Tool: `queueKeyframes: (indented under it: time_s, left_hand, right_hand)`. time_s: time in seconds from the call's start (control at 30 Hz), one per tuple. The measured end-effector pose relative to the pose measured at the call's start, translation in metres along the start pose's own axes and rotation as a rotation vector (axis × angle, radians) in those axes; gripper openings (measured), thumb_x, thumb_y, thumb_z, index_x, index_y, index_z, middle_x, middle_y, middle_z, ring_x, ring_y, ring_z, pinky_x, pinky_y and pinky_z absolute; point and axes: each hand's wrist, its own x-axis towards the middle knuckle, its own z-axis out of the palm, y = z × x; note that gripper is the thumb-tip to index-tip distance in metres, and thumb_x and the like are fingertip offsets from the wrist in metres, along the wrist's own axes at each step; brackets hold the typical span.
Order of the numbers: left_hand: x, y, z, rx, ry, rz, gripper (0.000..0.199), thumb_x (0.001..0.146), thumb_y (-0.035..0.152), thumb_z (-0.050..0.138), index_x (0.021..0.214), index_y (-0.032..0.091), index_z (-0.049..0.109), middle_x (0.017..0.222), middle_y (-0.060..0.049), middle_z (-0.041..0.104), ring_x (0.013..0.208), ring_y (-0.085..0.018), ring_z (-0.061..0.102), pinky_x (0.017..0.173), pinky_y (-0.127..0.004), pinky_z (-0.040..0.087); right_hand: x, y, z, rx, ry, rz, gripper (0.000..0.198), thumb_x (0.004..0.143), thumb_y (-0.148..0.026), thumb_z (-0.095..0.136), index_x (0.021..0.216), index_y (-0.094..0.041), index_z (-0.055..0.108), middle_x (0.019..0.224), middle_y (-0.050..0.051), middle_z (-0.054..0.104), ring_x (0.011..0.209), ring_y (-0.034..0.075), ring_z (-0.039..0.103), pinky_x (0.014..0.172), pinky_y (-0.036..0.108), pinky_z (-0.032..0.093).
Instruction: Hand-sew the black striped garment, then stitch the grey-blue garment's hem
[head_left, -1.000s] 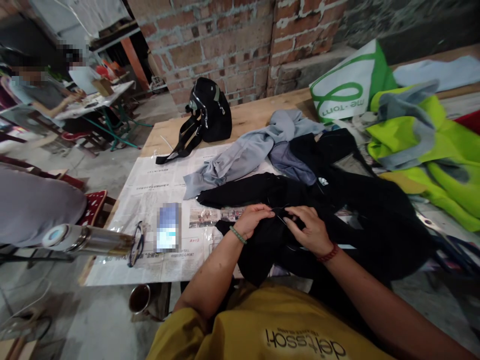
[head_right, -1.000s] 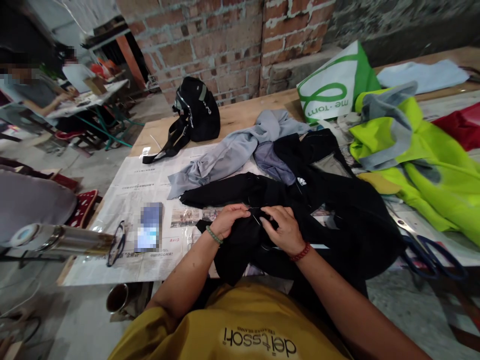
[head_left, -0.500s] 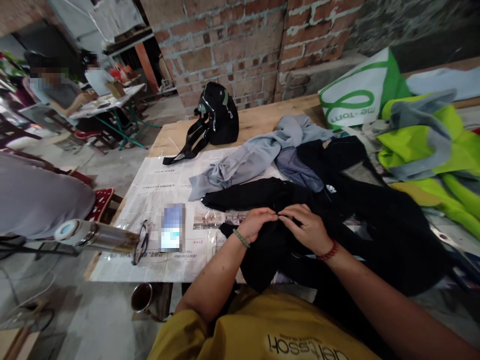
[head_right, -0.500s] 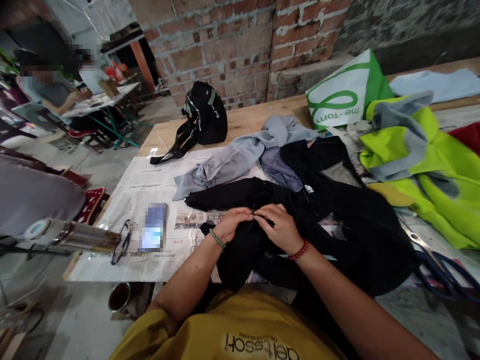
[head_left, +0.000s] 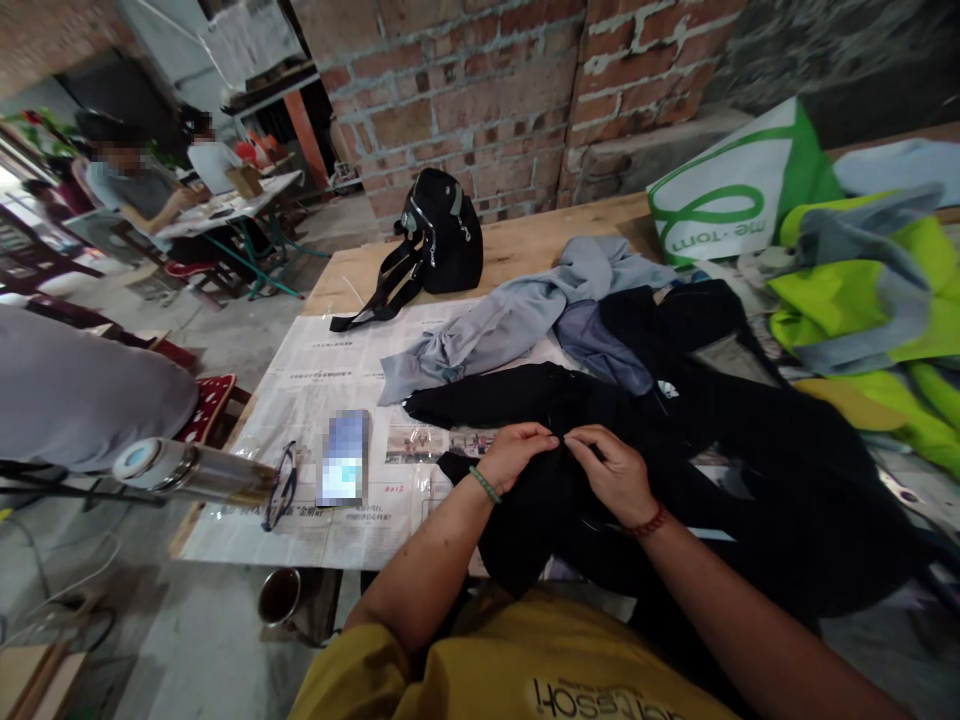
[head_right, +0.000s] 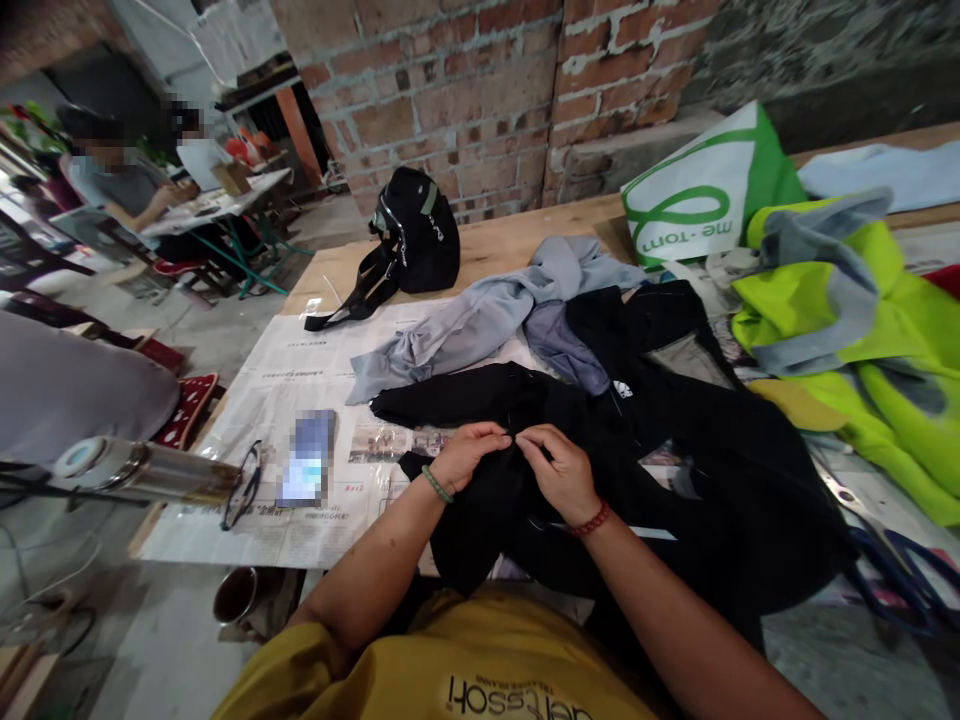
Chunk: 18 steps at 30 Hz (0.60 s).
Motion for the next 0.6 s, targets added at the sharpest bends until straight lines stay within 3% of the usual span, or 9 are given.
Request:
queueKeyframes:
  time_s: [0.13,0.37,0.6]
  left_hand:
    - [0.000,-0.001,0.003,0.129,0.014,0.009,0.026,0.058,0.035,0.068,0.066,0.013,0.058,0.053,0.006,0.049,0.049,-0.005,0.038,0.050,-0.020,0.026]
    - [0.003,-0.008,0.000,0.271,0.001,0.105,0.022,0.063,0.033,0.062,0.069,0.013,0.058,0.058,0.005,0.046,0.053,-0.005,0.035,0.053,-0.020,0.027]
    - [0.006,-0.013,-0.002,0.378,-0.014,0.148,0.019,0.068,0.032,0.058,0.070,0.013,0.059,0.059,0.004,0.047,0.055,-0.006,0.037,0.054,-0.020,0.028]
  right_hand:
    - [0.000,0.003,-0.001,0.018,0.010,0.088,0.013,0.085,-0.030,0.052,0.080,-0.020,0.059,0.075,0.001,0.063,0.063,0.011,0.059,0.060,0.024,0.049]
    - [-0.001,-0.002,0.002,-0.107,0.090,-0.147,0.003,0.081,-0.022,0.057,0.084,-0.022,0.060,0.082,0.004,0.063,0.071,0.014,0.060,0.064,0.027,0.050]
    - [-0.004,0.001,0.001,-0.121,0.045,-0.154,0.005,0.082,-0.021,0.056,0.083,-0.023,0.060,0.078,0.002,0.065,0.072,0.015,0.062,0.067,0.029,0.051]
